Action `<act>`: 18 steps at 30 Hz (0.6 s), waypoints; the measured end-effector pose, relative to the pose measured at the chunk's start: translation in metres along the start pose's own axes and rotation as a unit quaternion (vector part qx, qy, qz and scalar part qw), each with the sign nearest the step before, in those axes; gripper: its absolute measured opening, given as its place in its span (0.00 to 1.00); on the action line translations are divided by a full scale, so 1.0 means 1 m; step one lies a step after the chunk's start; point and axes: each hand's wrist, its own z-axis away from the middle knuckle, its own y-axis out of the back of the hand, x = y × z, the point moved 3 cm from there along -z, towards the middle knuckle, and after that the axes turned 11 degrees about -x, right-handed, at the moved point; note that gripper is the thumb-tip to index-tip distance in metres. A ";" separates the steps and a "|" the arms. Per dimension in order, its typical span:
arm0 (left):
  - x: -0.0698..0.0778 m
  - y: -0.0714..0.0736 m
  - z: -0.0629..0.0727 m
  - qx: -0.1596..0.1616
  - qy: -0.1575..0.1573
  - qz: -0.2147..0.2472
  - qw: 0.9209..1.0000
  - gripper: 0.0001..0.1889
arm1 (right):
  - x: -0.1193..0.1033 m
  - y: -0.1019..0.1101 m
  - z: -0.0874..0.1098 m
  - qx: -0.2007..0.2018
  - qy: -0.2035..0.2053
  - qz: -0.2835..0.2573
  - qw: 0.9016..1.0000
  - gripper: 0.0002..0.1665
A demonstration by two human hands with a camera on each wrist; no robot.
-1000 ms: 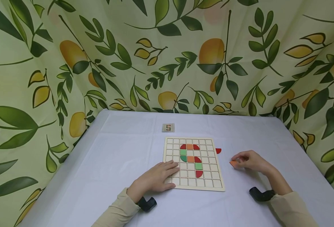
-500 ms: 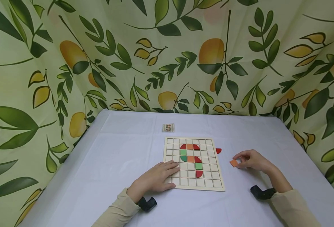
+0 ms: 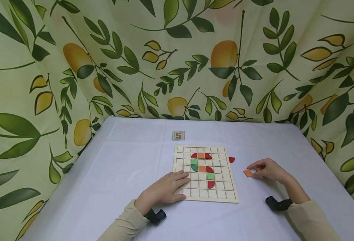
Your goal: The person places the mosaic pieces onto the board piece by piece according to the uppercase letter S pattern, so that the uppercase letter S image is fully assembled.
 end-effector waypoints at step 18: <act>-0.001 0.000 -0.001 0.002 -0.002 0.002 1.000 0.33 | -0.002 -0.001 0.000 0.011 0.027 0.040 0.999 0.14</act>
